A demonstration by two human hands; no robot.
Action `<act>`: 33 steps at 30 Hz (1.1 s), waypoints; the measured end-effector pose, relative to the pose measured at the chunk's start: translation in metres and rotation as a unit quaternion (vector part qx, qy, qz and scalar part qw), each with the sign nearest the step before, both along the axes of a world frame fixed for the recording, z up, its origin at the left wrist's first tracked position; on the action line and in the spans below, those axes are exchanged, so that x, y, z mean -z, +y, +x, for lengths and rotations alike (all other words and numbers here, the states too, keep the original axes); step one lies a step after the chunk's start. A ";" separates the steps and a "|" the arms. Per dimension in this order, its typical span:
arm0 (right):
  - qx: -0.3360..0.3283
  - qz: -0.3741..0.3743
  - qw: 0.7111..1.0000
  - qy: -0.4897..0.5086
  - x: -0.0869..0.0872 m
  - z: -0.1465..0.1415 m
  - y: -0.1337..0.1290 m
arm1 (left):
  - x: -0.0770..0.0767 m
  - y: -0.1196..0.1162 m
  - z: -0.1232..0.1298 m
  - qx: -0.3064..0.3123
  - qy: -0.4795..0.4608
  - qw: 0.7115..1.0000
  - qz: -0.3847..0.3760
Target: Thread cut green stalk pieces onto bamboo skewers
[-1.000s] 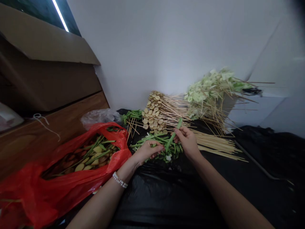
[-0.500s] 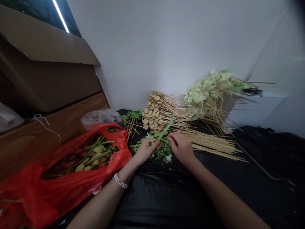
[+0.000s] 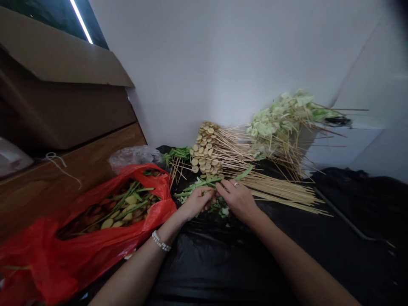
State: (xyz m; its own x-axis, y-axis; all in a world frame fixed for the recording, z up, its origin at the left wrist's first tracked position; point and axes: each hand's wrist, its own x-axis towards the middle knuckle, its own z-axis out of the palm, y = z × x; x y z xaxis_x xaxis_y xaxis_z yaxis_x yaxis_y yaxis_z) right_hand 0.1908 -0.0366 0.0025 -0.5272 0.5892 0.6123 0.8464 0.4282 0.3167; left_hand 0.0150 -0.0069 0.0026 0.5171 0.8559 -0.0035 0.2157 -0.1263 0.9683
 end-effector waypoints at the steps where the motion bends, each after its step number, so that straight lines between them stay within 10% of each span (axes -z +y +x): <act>1: -0.001 0.001 1.000 0.001 0.000 0.000 0.000 | 0.001 0.001 0.000 0.002 -0.004 1.000 -0.005; 22: -0.036 0.075 0.985 0.154 0.004 0.003 -0.004 | 0.010 0.008 0.001 -0.074 -0.053 0.996 -0.016; 33: -0.062 0.015 0.997 0.049 0.006 -0.004 -0.002 | 0.002 0.004 0.002 -0.130 -0.129 0.982 0.051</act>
